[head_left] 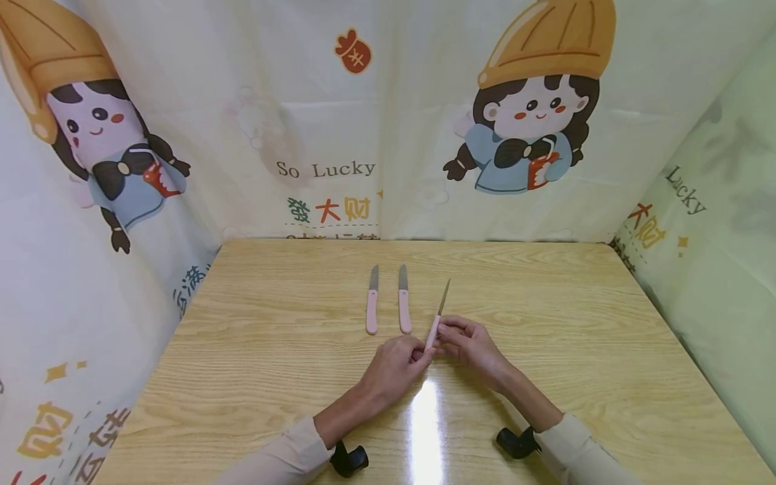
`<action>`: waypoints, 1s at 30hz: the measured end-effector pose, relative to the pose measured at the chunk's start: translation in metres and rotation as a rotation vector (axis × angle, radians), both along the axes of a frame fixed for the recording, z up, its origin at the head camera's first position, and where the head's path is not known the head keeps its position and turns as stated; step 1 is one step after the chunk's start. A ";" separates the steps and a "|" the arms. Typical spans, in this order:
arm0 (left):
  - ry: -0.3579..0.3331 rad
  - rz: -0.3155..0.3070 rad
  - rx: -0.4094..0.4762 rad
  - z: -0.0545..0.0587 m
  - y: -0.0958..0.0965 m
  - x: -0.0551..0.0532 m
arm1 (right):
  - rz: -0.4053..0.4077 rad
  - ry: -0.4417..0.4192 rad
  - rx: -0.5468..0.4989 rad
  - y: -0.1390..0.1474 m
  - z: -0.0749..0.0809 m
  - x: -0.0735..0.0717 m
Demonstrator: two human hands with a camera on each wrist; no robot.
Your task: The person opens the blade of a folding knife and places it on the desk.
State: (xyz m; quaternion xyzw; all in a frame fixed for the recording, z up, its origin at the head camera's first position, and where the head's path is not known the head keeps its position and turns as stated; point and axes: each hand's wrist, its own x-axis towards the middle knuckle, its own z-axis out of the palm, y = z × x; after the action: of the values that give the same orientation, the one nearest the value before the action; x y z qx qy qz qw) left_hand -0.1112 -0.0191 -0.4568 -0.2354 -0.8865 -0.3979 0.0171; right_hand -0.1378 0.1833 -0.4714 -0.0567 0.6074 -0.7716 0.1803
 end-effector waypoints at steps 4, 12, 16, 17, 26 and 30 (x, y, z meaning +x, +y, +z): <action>-0.051 -0.005 0.031 0.000 0.001 0.000 | -0.103 0.028 0.112 -0.001 0.005 -0.007; -0.093 0.008 -0.001 0.000 -0.001 0.005 | -0.218 0.171 0.481 0.005 0.005 -0.048; -0.066 0.030 -0.040 0.000 -0.001 0.008 | -0.228 0.266 0.628 0.005 0.002 -0.064; -0.059 0.039 -0.049 0.000 -0.001 0.009 | -0.227 0.281 0.657 0.004 0.001 -0.067; -0.069 0.049 -0.082 0.001 -0.003 0.012 | -0.215 0.321 0.869 -0.006 -0.001 -0.080; -0.061 0.056 -0.094 0.001 -0.004 0.012 | -0.222 0.324 0.917 -0.009 0.000 -0.082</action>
State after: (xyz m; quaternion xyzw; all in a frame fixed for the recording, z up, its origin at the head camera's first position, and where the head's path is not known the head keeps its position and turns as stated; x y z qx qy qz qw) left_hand -0.0988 -0.0231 -0.4562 -0.1987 -0.9107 -0.3620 -0.0099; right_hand -0.2194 0.1743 -0.4712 -0.0257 0.9067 -0.4210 0.0069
